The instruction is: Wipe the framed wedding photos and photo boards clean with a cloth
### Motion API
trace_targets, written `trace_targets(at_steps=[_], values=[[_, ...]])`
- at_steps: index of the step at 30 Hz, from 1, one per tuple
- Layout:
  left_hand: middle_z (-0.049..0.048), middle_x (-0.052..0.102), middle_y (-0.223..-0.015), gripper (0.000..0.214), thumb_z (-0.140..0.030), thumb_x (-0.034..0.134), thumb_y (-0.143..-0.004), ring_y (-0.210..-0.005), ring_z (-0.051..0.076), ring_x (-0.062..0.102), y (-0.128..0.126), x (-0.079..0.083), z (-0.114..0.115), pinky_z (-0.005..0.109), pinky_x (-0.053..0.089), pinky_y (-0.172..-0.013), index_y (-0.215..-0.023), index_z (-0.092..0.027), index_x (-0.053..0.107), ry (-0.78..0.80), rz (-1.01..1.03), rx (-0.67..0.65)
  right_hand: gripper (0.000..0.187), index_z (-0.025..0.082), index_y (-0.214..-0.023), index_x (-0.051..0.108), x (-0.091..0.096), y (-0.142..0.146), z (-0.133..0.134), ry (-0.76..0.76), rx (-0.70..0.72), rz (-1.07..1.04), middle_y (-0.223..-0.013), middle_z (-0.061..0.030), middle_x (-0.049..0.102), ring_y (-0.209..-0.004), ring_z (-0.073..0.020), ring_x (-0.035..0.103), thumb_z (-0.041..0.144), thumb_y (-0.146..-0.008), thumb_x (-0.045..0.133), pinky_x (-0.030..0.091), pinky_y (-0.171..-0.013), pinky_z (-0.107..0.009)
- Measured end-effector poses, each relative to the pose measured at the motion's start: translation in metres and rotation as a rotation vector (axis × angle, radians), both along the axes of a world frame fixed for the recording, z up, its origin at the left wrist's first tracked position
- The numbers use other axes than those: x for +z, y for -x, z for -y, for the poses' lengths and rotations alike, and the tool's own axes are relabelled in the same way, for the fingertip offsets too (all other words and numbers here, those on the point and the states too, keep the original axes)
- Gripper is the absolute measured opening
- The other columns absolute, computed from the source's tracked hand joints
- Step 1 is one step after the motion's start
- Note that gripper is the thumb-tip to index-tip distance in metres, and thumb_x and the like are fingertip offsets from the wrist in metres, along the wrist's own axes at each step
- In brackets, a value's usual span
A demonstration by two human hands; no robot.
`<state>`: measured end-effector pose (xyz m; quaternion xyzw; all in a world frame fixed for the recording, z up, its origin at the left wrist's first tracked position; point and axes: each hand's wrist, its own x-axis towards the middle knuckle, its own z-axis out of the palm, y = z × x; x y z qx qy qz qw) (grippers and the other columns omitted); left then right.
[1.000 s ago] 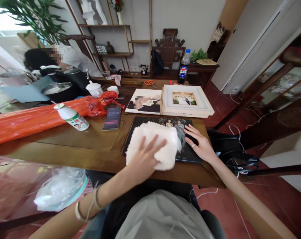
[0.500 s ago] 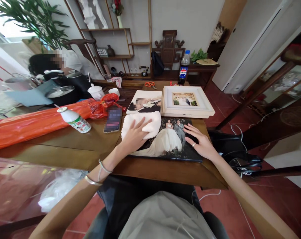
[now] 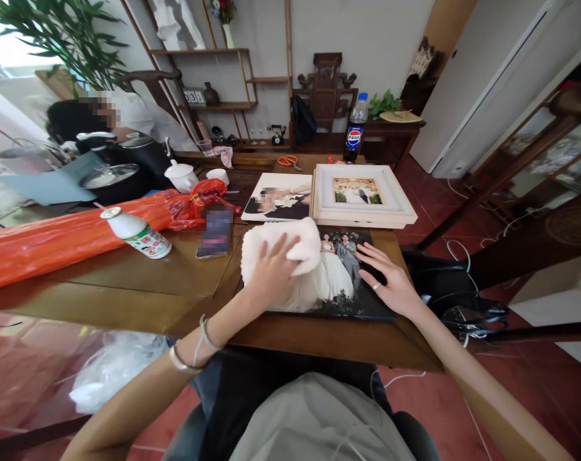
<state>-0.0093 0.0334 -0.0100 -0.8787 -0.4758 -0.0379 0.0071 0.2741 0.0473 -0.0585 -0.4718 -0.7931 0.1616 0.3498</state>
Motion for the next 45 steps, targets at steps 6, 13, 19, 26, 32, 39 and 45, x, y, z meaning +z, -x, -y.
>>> trace_targets(at_steps=[6, 13, 19, 26, 32, 39, 45], values=[[0.0094, 0.036, -0.152, 0.029, -0.018, 0.056, -0.086, -0.140, 0.042, 0.024, -0.037, 0.004, -0.008, 0.068, 0.027, -0.106, -0.113, -0.021, 0.068, 0.010, -0.014, -0.071, 0.036, 0.023, -0.126, 0.061, -0.002, -0.002, -0.001, -0.015, 0.006, -0.003, -0.138, -0.0106, 0.056, -0.136, -0.0270, 0.042, 0.032, -0.091, 0.055, 0.036, -0.111, -0.053], [0.0101, 0.051, -0.139, 0.026, -0.020, 0.056, -0.085, -0.129, 0.037, 0.041, -0.053, 0.017, 0.008, 0.055, 0.039, -0.103, -0.107, -0.019, 0.069, 0.050, 0.072, -0.204, 0.036, 0.023, -0.127, 0.059, -0.003, -0.004, -0.003, -0.027, 0.044, 0.015, -0.140, -0.0114, 0.054, -0.138, -0.0268, 0.040, 0.030, -0.093, 0.052, 0.036, -0.111, -0.053], [0.0102, 0.065, -0.113, 0.020, -0.018, 0.056, -0.083, -0.125, 0.031, 0.047, -0.071, 0.013, -0.056, 0.046, 0.044, -0.099, -0.100, -0.018, 0.068, 0.086, 0.261, -0.282, 0.030, 0.021, -0.116, 0.066, -0.002, -0.003, -0.003, -0.073, -0.013, 0.046, -0.133, -0.0130, 0.058, -0.127, -0.0295, 0.052, 0.032, -0.090, 0.055, 0.044, -0.105, -0.050], [0.0115, 0.067, -0.102, 0.017, -0.010, 0.048, -0.086, -0.105, 0.025, 0.059, -0.111, 0.023, -0.074, 0.036, 0.050, -0.084, -0.092, -0.013, 0.064, 0.091, 0.189, -0.402, 0.031, 0.023, -0.118, 0.066, 0.000, -0.003, 0.001, -0.061, -0.017, 0.050, -0.127, -0.0103, 0.062, -0.122, -0.0273, 0.056, 0.031, -0.091, 0.054, 0.044, -0.104, -0.048], [0.0138, 0.067, -0.107, 0.032, 0.000, 0.041, -0.079, -0.113, 0.026, 0.057, -0.078, 0.027, -0.063, 0.037, 0.050, -0.090, -0.097, -0.010, 0.065, 0.093, 0.011, -0.316, 0.034, 0.023, -0.122, 0.064, -0.002, -0.003, 0.001, -0.037, -0.039, 0.000, -0.135, -0.0099, 0.058, -0.128, -0.0275, 0.051, 0.034, -0.090, 0.056, 0.042, -0.108, -0.048], [0.0197, 0.047, -0.140, 0.029, -0.010, 0.051, -0.082, -0.132, 0.039, 0.041, -0.049, 0.020, 0.005, 0.050, 0.047, -0.096, -0.104, -0.012, 0.070, -0.011, -0.142, -0.133, 0.045, 0.026, -0.134, 0.055, 0.002, 0.003, 0.006, 0.011, -0.081, -0.044, -0.143, -0.0055, 0.051, -0.136, -0.0264, 0.043, 0.037, -0.090, 0.056, 0.034, -0.115, -0.050], [0.0114, 0.046, -0.145, 0.022, -0.031, 0.057, -0.089, -0.135, 0.041, 0.037, -0.084, -0.003, 0.075, 0.058, 0.036, -0.106, -0.096, -0.021, 0.075, -0.184, -0.083, -0.338, 0.039, 0.027, -0.132, 0.057, 0.000, -0.003, 0.003, 0.095, -0.037, -0.167, -0.144, -0.0028, 0.050, -0.138, -0.0232, 0.039, 0.036, -0.097, 0.042, 0.031, -0.116, -0.047]])
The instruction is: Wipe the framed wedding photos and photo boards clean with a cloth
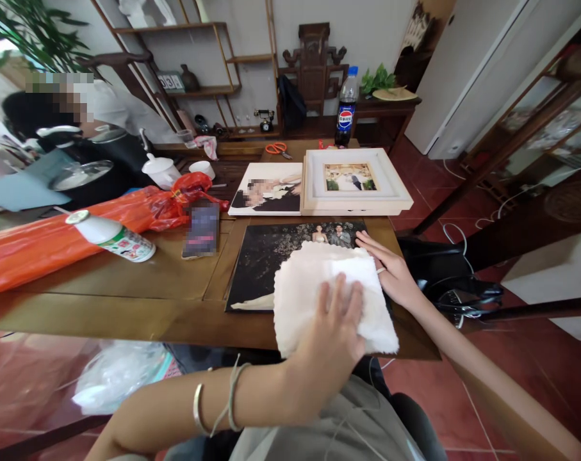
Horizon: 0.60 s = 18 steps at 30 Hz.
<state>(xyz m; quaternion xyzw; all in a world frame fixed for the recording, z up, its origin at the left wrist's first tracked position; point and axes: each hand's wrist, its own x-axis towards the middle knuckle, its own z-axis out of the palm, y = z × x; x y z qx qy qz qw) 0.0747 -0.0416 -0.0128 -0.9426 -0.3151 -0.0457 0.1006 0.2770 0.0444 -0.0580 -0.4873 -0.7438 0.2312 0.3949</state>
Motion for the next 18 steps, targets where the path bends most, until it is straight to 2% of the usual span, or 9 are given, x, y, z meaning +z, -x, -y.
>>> trace_targets(at_steps=[2, 5, 8, 10, 12, 14, 18], values=[[0.0099, 0.046, -0.145, 0.023, -0.033, 0.057, -0.090, -0.136, 0.041, 0.036, -0.006, -0.004, 0.001, 0.058, 0.036, -0.106, -0.099, -0.023, 0.075, -0.005, 0.014, 0.003, 0.039, 0.028, -0.133, 0.055, 0.000, -0.002, 0.000, 0.011, 0.012, -0.037, -0.145, -0.0026, 0.049, -0.139, -0.0229, 0.038, 0.035, -0.097, 0.042, 0.030, -0.117, -0.048], [0.0106, 0.042, -0.148, 0.031, -0.029, 0.052, -0.092, -0.137, 0.038, 0.034, -0.008, -0.007, -0.020, 0.053, 0.039, -0.106, -0.116, -0.019, 0.069, 0.009, 0.036, 0.125, 0.040, 0.028, -0.134, 0.055, 0.000, -0.002, 0.000, 0.001, -0.005, 0.007, -0.143, -0.0028, 0.051, -0.138, -0.0231, 0.039, 0.035, -0.097, 0.043, 0.031, -0.116, -0.049], [0.0172, 0.039, -0.148, 0.040, -0.026, 0.043, -0.096, -0.137, 0.040, 0.033, -0.006, -0.008, -0.047, 0.054, 0.040, -0.105, -0.130, -0.011, 0.058, 0.007, 0.023, 0.294, 0.039, 0.027, -0.132, 0.057, -0.001, -0.001, -0.001, -0.023, -0.010, 0.059, -0.142, -0.0031, 0.052, -0.137, -0.0241, 0.040, 0.037, -0.095, 0.047, 0.031, -0.116, -0.050], [0.0220, 0.036, -0.148, 0.043, -0.027, 0.040, -0.098, -0.139, 0.042, 0.028, -0.008, -0.008, -0.054, 0.060, 0.038, -0.105, -0.133, -0.006, 0.054, -0.025, -0.001, 0.312, 0.039, 0.028, -0.132, 0.057, -0.003, -0.001, -0.001, -0.022, -0.019, 0.056, -0.143, -0.0028, 0.051, -0.138, -0.0239, 0.040, 0.037, -0.095, 0.048, 0.030, -0.117, -0.050], [0.0228, 0.035, -0.149, 0.043, -0.027, 0.040, -0.097, -0.140, 0.041, 0.027, -0.011, -0.008, -0.046, 0.063, 0.037, -0.105, -0.131, -0.005, 0.055, -0.072, -0.011, 0.233, 0.041, 0.029, -0.135, 0.053, -0.005, -0.002, -0.002, -0.016, -0.044, 0.036, -0.147, -0.0021, 0.046, -0.140, -0.0234, 0.035, 0.038, -0.096, 0.046, 0.028, -0.117, -0.051], [0.0213, 0.036, -0.149, 0.041, -0.028, 0.043, -0.096, -0.140, 0.041, 0.028, -0.014, -0.008, -0.027, 0.063, 0.038, -0.105, -0.127, -0.007, 0.060, -0.104, -0.003, 0.124, 0.043, 0.029, -0.138, 0.049, -0.006, -0.004, -0.003, -0.016, -0.058, 0.019, -0.151, -0.0013, 0.039, -0.142, -0.0232, 0.030, 0.038, -0.097, 0.043, 0.026, -0.118, -0.051], [0.0168, 0.042, -0.146, 0.028, -0.032, 0.052, -0.092, -0.138, 0.042, 0.032, -0.008, -0.011, 0.007, 0.063, 0.038, -0.104, -0.101, -0.016, 0.074, -0.062, 0.064, 0.003, 0.042, 0.029, -0.137, 0.052, -0.004, -0.004, -0.002, -0.025, -0.009, 0.050, -0.149, -0.0020, 0.043, -0.141, -0.0249, 0.032, 0.037, -0.096, 0.043, 0.026, -0.117, -0.052]])
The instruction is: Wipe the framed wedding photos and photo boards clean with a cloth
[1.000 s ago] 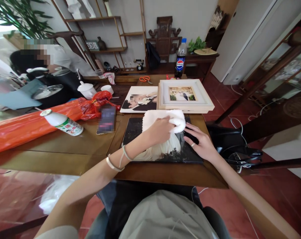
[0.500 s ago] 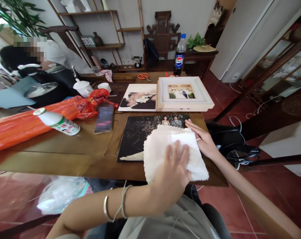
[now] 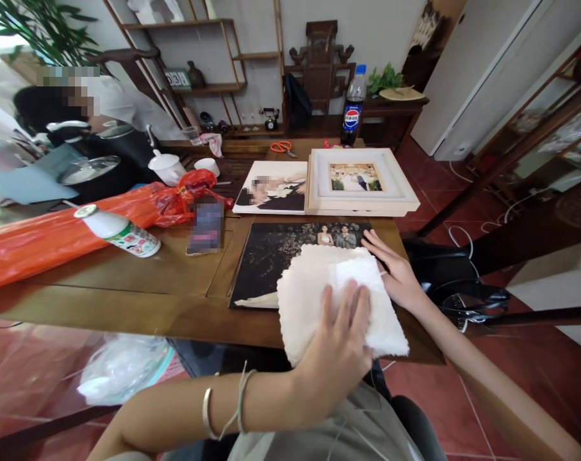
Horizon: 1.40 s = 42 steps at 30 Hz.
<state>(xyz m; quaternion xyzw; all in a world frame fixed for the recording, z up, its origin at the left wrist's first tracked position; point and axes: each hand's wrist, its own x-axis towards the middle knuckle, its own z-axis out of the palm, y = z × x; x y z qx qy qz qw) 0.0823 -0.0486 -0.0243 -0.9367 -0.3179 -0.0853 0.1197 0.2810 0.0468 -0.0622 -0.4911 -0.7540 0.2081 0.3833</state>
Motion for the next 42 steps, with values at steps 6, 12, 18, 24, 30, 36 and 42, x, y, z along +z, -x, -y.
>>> trace_targets(at_steps=[6, 12, 18, 24, 30, 36, 42], values=[[0.0141, 0.037, -0.150, 0.015, -0.015, 0.059, -0.085, -0.140, 0.032, 0.031, 0.045, 0.007, -0.036, 0.054, 0.032, -0.112, -0.089, -0.018, 0.074, 0.253, 0.091, 0.030, 0.042, 0.025, -0.136, 0.053, 0.004, 0.003, 0.000, -0.008, -0.013, 0.080, -0.145, -0.0054, 0.048, -0.141, -0.0253, 0.034, 0.035, -0.095, 0.047, 0.028, -0.116, -0.053], [0.0148, 0.041, -0.148, 0.027, -0.013, 0.045, -0.093, -0.142, 0.027, 0.028, 0.101, 0.020, -0.113, 0.050, 0.028, -0.114, -0.110, -0.010, 0.066, 0.286, 0.109, 0.190, 0.041, 0.027, -0.135, 0.054, 0.002, 0.004, 0.000, -0.028, -0.011, 0.066, -0.145, -0.0039, 0.049, -0.140, -0.0254, 0.035, 0.036, -0.095, 0.047, 0.029, -0.116, -0.054], [0.0025, 0.034, -0.153, 0.024, -0.012, 0.053, -0.087, -0.145, 0.036, 0.015, 0.103, 0.014, -0.092, 0.066, 0.015, -0.113, -0.097, -0.020, 0.073, 0.249, -0.001, 0.113, 0.040, 0.027, -0.133, 0.056, 0.003, 0.006, 0.001, -0.039, -0.030, 0.071, -0.143, -0.0049, 0.051, -0.139, -0.0263, 0.038, 0.037, -0.095, 0.048, 0.030, -0.115, -0.054], [-0.0033, 0.028, -0.155, 0.015, -0.022, 0.063, -0.085, -0.145, 0.037, 0.011, 0.079, 0.011, -0.021, 0.064, 0.011, -0.116, -0.075, -0.023, 0.074, 0.255, 0.058, -0.188, 0.041, 0.025, -0.133, 0.056, 0.002, 0.005, 0.000, -0.055, -0.026, 0.100, -0.143, -0.0053, 0.051, -0.139, -0.0256, 0.037, 0.037, -0.094, 0.049, 0.030, -0.116, -0.052], [0.0008, 0.039, -0.150, 0.023, -0.011, 0.051, -0.090, -0.145, 0.024, 0.020, 0.107, 0.025, -0.083, 0.052, 0.017, -0.118, -0.095, -0.021, 0.071, 0.327, 0.077, -0.041, 0.040, 0.026, -0.133, 0.056, 0.002, 0.005, 0.000, -0.062, -0.022, 0.091, -0.142, -0.0055, 0.051, -0.139, -0.0258, 0.038, 0.036, -0.094, 0.049, 0.031, -0.115, -0.053], [0.0078, 0.041, -0.149, 0.025, -0.016, 0.047, -0.092, -0.145, 0.027, 0.018, 0.125, 0.017, -0.127, 0.055, 0.018, -0.116, -0.103, -0.015, 0.069, 0.278, 0.076, 0.115, 0.041, 0.021, -0.132, 0.056, 0.001, 0.005, 0.000, -0.060, -0.029, 0.100, -0.142, -0.0090, 0.051, -0.139, -0.0237, 0.038, 0.034, -0.095, 0.047, 0.031, -0.115, -0.051], [-0.0022, 0.028, -0.156, 0.015, -0.018, 0.061, -0.085, -0.146, 0.035, 0.012, 0.087, 0.008, -0.045, 0.062, 0.009, -0.115, -0.084, -0.023, 0.075, 0.313, 0.066, -0.080, 0.042, 0.018, -0.132, 0.057, 0.001, 0.005, 0.000, -0.054, -0.028, 0.101, -0.142, -0.0107, 0.051, -0.139, -0.0258, 0.038, 0.034, -0.094, 0.047, 0.031, -0.115, -0.052]])
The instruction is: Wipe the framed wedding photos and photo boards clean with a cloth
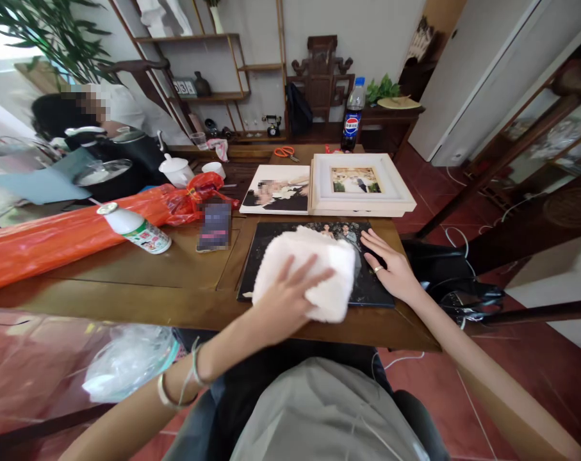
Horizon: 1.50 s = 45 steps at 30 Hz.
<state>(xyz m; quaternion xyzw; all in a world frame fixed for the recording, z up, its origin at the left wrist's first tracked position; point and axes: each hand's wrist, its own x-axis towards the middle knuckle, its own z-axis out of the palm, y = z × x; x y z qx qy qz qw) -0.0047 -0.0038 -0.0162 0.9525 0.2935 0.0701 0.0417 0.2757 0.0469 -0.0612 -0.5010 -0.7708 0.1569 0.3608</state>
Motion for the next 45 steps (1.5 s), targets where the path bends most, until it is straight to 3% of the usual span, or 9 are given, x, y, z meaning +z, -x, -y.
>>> trace_targets(at_steps=[4, 13, 16, 23, 26, 31, 34, 42, 45], values=[[-0.0010, 0.028, -0.156, 0.014, -0.022, 0.061, -0.087, -0.145, 0.036, 0.014, -0.022, -0.003, 0.021, 0.062, 0.013, -0.116, -0.088, -0.022, 0.074, -0.031, 0.042, -0.123, 0.043, 0.021, -0.134, 0.054, 0.000, -0.002, 0.000, -0.012, 0.034, -0.006, -0.144, -0.0087, 0.049, -0.140, -0.0248, 0.036, 0.033, -0.094, 0.047, 0.031, -0.115, -0.052], [0.0047, 0.035, -0.152, 0.025, -0.013, 0.048, -0.092, -0.143, 0.034, 0.022, 0.000, 0.007, -0.058, 0.062, 0.024, -0.112, -0.108, -0.015, 0.067, -0.034, -0.004, 0.189, 0.040, 0.022, -0.132, 0.057, 0.001, 0.000, 0.000, -0.012, -0.004, -0.007, -0.141, -0.0076, 0.052, -0.138, -0.0244, 0.039, 0.033, -0.094, 0.048, 0.032, -0.115, -0.052], [0.0020, 0.032, -0.154, 0.020, -0.016, 0.054, -0.089, -0.144, 0.036, 0.019, -0.007, 0.001, -0.041, 0.064, 0.019, -0.112, -0.099, -0.019, 0.071, -0.017, -0.015, 0.175, 0.040, 0.021, -0.131, 0.058, 0.001, 0.000, 0.000, -0.006, -0.012, -0.003, -0.141, -0.0086, 0.052, -0.138, -0.0248, 0.039, 0.033, -0.094, 0.048, 0.032, -0.115, -0.052], [-0.0032, 0.021, -0.158, 0.011, -0.025, 0.064, -0.085, -0.145, 0.036, 0.012, -0.023, -0.005, 0.036, 0.061, 0.010, -0.116, -0.088, -0.024, 0.074, 0.022, 0.051, -0.075, 0.042, 0.020, -0.133, 0.056, 0.002, -0.002, 0.000, -0.004, 0.028, -0.002, -0.143, -0.0093, 0.050, -0.140, -0.0244, 0.036, 0.034, -0.094, 0.047, 0.033, -0.114, -0.052], [-0.0035, 0.029, -0.155, 0.014, -0.023, 0.060, -0.087, -0.145, 0.031, 0.020, -0.007, 0.001, 0.017, 0.055, 0.015, -0.118, -0.093, -0.024, 0.073, 0.028, 0.052, -0.035, 0.042, 0.018, -0.132, 0.057, 0.002, -0.001, 0.000, -0.003, 0.009, 0.009, -0.142, -0.0110, 0.051, -0.139, -0.0247, 0.037, 0.034, -0.094, 0.048, 0.032, -0.115, -0.052], [0.0047, 0.039, -0.150, 0.023, -0.017, 0.051, -0.092, -0.143, 0.029, 0.027, 0.027, 0.006, -0.050, 0.054, 0.025, -0.114, -0.105, -0.017, 0.070, -0.053, -0.002, 0.181, 0.041, 0.019, -0.131, 0.058, -0.001, 0.000, 0.000, -0.013, -0.004, -0.002, -0.140, -0.0102, 0.053, -0.138, -0.0238, 0.039, 0.033, -0.094, 0.047, 0.032, -0.115, -0.051], [0.0062, 0.037, -0.151, 0.023, -0.018, 0.053, -0.092, -0.143, 0.034, 0.024, 0.036, 0.002, -0.061, 0.058, 0.027, -0.112, -0.107, -0.016, 0.070, -0.101, -0.050, 0.290, 0.041, 0.019, -0.131, 0.058, -0.001, -0.001, 0.000, -0.012, -0.002, -0.001, -0.141, -0.0107, 0.053, -0.138, -0.0234, 0.039, 0.032, -0.094, 0.047, 0.033, -0.115, -0.050], [-0.0050, 0.021, -0.157, 0.008, -0.030, 0.071, -0.079, -0.144, 0.037, 0.016, 0.033, -0.008, 0.035, 0.056, 0.014, -0.119, -0.079, -0.023, 0.075, -0.119, -0.070, 0.114, 0.040, 0.020, -0.131, 0.057, 0.001, 0.000, 0.001, -0.008, -0.002, 0.004, -0.142, -0.0092, 0.052, -0.139, -0.0231, 0.038, 0.032, -0.094, 0.047, 0.031, -0.115, -0.049], [-0.0076, 0.024, -0.157, 0.009, -0.031, 0.068, -0.082, -0.145, 0.031, 0.018, 0.038, -0.004, 0.045, 0.049, 0.013, -0.121, -0.084, -0.027, 0.075, -0.116, -0.032, 0.116, 0.041, 0.019, -0.130, 0.058, 0.002, 0.001, 0.001, -0.007, -0.004, 0.001, -0.141, -0.0101, 0.053, -0.138, -0.0243, 0.039, 0.033, -0.094, 0.048, 0.031, -0.116, -0.049]])
